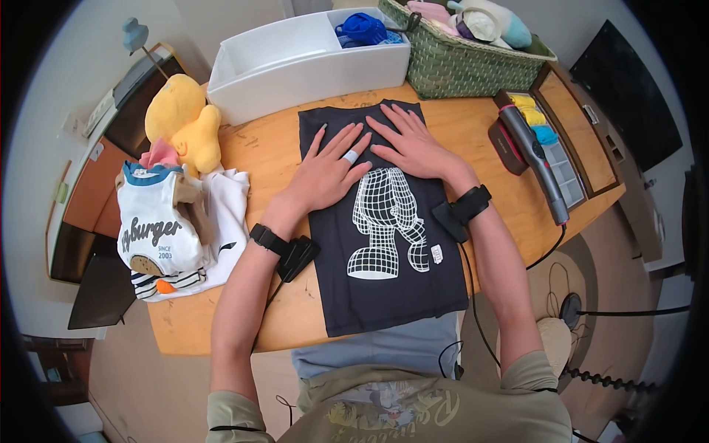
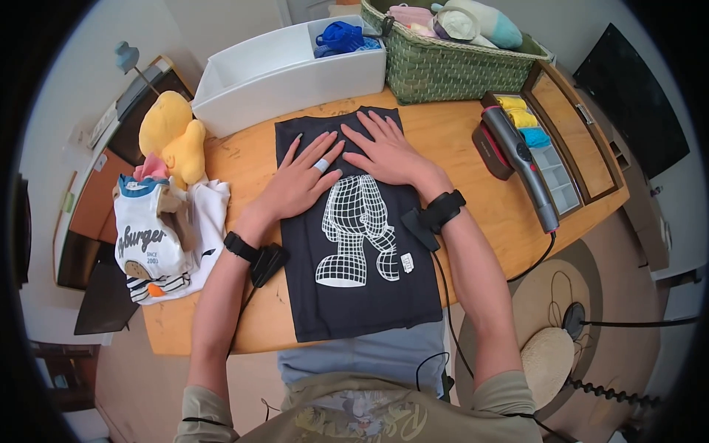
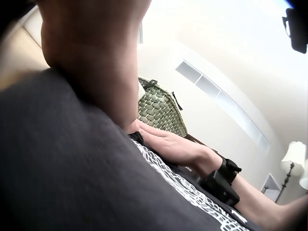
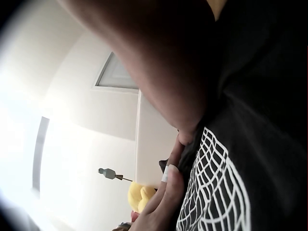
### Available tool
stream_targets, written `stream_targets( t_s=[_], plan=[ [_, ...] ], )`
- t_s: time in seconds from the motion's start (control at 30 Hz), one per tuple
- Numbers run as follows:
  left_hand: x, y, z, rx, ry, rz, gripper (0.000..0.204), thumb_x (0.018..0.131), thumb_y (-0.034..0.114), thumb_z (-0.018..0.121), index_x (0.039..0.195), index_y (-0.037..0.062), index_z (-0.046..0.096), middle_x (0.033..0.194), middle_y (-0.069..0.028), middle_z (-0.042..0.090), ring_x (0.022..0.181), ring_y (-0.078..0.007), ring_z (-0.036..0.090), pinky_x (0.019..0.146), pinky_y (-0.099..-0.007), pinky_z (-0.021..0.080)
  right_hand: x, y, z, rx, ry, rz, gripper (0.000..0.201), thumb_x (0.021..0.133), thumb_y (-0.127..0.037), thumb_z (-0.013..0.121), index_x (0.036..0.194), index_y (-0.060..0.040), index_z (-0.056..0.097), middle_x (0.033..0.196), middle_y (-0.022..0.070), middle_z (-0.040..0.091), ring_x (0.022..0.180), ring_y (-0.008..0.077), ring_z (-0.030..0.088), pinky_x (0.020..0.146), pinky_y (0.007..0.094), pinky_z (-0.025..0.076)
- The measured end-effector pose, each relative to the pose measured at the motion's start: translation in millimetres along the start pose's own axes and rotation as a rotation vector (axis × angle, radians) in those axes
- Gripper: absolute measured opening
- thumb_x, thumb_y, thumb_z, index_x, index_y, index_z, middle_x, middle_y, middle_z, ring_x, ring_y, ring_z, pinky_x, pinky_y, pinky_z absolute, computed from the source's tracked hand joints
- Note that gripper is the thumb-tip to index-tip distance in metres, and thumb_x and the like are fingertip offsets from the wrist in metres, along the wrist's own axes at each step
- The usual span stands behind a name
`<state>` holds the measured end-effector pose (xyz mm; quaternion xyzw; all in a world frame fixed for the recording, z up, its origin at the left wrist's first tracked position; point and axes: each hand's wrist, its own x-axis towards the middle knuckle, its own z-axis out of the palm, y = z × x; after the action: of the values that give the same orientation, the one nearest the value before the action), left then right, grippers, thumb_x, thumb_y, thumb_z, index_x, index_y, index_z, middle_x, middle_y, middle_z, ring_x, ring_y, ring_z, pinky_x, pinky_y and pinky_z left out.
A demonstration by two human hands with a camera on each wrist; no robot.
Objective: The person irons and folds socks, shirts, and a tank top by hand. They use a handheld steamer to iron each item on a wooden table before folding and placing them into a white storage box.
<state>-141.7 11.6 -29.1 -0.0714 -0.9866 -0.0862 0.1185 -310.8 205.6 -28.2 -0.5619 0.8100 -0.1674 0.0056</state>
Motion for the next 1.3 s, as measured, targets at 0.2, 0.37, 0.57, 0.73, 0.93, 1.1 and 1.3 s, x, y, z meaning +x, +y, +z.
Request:
stream_targets(
  t_s=[0.2, 0.37, 0.57, 0.73, 0.93, 1.1, 1.3],
  plan=[
    [-2, 1, -7, -0.054, 0.066, 0.023, 0.06, 0.112, 0.041, 0.044, 0.164, 0.0101, 0.036, 0.171, -0.0102, 0.032, 0.16, -0.0246, 0.024, 0.131, -0.0506, 0.01, 4, 4, -9, 0.14, 0.061, -0.024, 0.062, 0.108, -0.051, 0.051, 0.16, -0.0171, 0.045, 0.17, 0.0225, 0.028, 0.16, 0.0408, 0.019, 0.129, 0.0516, 0.018],
    [-40, 20, -46, -0.073, -0.037, 0.081, 0.063, 0.11, 0.035, 0.051, 0.163, 0.0044, 0.035, 0.171, -0.0133, 0.032, 0.16, -0.0286, 0.024, 0.131, -0.0511, 0.013, -18, -12, -41, 0.202, 0.13, -0.074, 0.057, 0.107, -0.042, 0.057, 0.155, -0.0122, 0.051, 0.167, 0.0201, 0.036, 0.156, 0.0427, 0.029, 0.128, 0.0497, 0.024],
    [-130, 78, -83, -0.057, -0.19, 0.032, 0.081, 0.101, 0.042, 0.062, 0.163, 0.0005, 0.03, 0.17, -0.0148, 0.033, 0.16, -0.0303, 0.026, 0.129, -0.0552, 0.016, -113, -77, -77, 0.088, 0.049, -0.109, 0.068, 0.097, -0.031, 0.071, 0.156, -0.008, 0.045, 0.164, 0.0179, 0.039, 0.152, 0.0422, 0.034, 0.125, 0.0525, 0.029],
    [-195, 134, -83, -0.168, -0.285, -0.041, 0.087, 0.095, 0.046, 0.066, 0.16, -0.0017, 0.034, 0.168, -0.0161, 0.036, 0.158, -0.0328, 0.029, 0.129, -0.0579, 0.018, -206, -100, -65, 0.161, -0.025, -0.007, 0.087, 0.089, -0.04, 0.078, 0.157, -0.0019, 0.039, 0.164, 0.0196, 0.04, 0.152, 0.0419, 0.036, 0.126, 0.0576, 0.026],
    [-219, 153, -66, -0.087, -0.179, -0.056, 0.076, 0.092, 0.034, 0.074, 0.153, -0.002, 0.046, 0.161, -0.0165, 0.046, 0.152, -0.0351, 0.041, 0.125, -0.0599, 0.029, -261, -120, -40, 0.095, 0.021, 0.056, 0.095, 0.074, -0.03, 0.086, 0.155, -0.0027, 0.044, 0.163, 0.0178, 0.043, 0.151, 0.0384, 0.04, 0.126, 0.0597, 0.027],
    [-218, 157, -67, -0.078, -0.118, -0.054, 0.068, 0.09, 0.025, 0.076, 0.15, 0.0027, 0.053, 0.158, -0.0111, 0.051, 0.149, -0.0311, 0.045, 0.124, -0.0589, 0.032, -267, -118, -26, -0.028, 0.105, -0.002, 0.09, 0.06, -0.01, 0.083, 0.146, -0.0057, 0.058, 0.158, 0.0113, 0.051, 0.148, 0.0342, 0.046, 0.125, 0.0583, 0.032],
    [-230, 162, -57, -0.089, -0.008, -0.057, 0.051, 0.09, 0.013, 0.074, 0.14, 0.0081, 0.064, 0.149, -0.006, 0.062, 0.142, -0.0225, 0.054, 0.121, -0.0534, 0.038, -279, -114, -13, -0.06, 0.191, -0.05, 0.074, 0.067, -0.006, 0.074, 0.141, -0.0068, 0.064, 0.151, 0.0099, 0.059, 0.144, 0.0313, 0.052, 0.121, 0.0565, 0.037]
  ],
)
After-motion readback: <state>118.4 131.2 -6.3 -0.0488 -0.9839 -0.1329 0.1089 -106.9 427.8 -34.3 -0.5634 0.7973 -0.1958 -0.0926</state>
